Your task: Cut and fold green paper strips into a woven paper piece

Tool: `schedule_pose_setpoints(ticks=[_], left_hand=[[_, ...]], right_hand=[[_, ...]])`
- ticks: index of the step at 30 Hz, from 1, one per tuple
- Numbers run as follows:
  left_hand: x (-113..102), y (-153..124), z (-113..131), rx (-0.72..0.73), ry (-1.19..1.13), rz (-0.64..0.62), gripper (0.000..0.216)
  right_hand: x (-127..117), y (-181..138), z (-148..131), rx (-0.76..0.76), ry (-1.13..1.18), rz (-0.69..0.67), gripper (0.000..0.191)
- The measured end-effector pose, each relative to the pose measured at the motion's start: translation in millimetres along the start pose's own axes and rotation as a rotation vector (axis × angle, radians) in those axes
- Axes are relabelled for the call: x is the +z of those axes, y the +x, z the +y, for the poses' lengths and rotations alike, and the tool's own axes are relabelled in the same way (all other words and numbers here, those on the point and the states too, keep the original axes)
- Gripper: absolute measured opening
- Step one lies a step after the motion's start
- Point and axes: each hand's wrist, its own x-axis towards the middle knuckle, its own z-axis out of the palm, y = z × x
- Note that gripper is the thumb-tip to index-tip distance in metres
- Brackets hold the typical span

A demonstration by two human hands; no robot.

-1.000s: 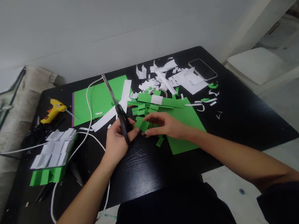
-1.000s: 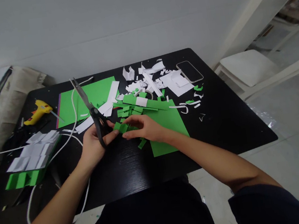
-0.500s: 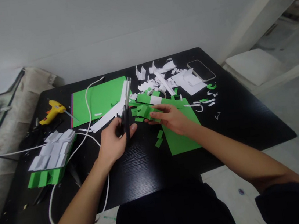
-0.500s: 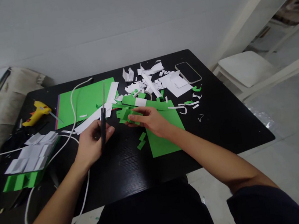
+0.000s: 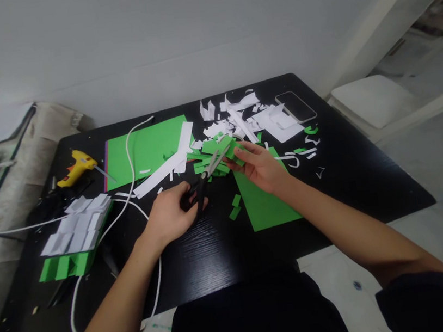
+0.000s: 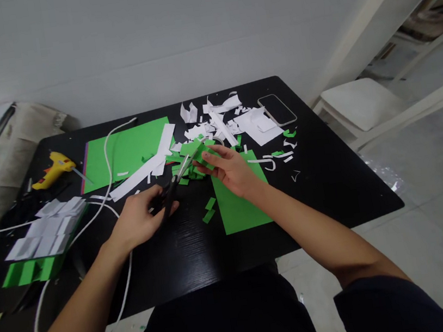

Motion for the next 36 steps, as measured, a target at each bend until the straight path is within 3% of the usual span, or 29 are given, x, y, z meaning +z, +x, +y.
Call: schedule_pose_setpoints(ticks=[13, 36], left_hand=[[7.3, 0.8, -1.0, 0.048, 0.055, 0.017, 0.027], [8.6, 0.8, -1.9, 0.026, 0.095, 0.021, 0.026]], right_hand=[[3.4, -2.1, 8.0, 0.039, -0.074, -0.037, 0.033], [6.0, -4.0, 7.3, 0.049, -0.074, 0.032, 0.034]])
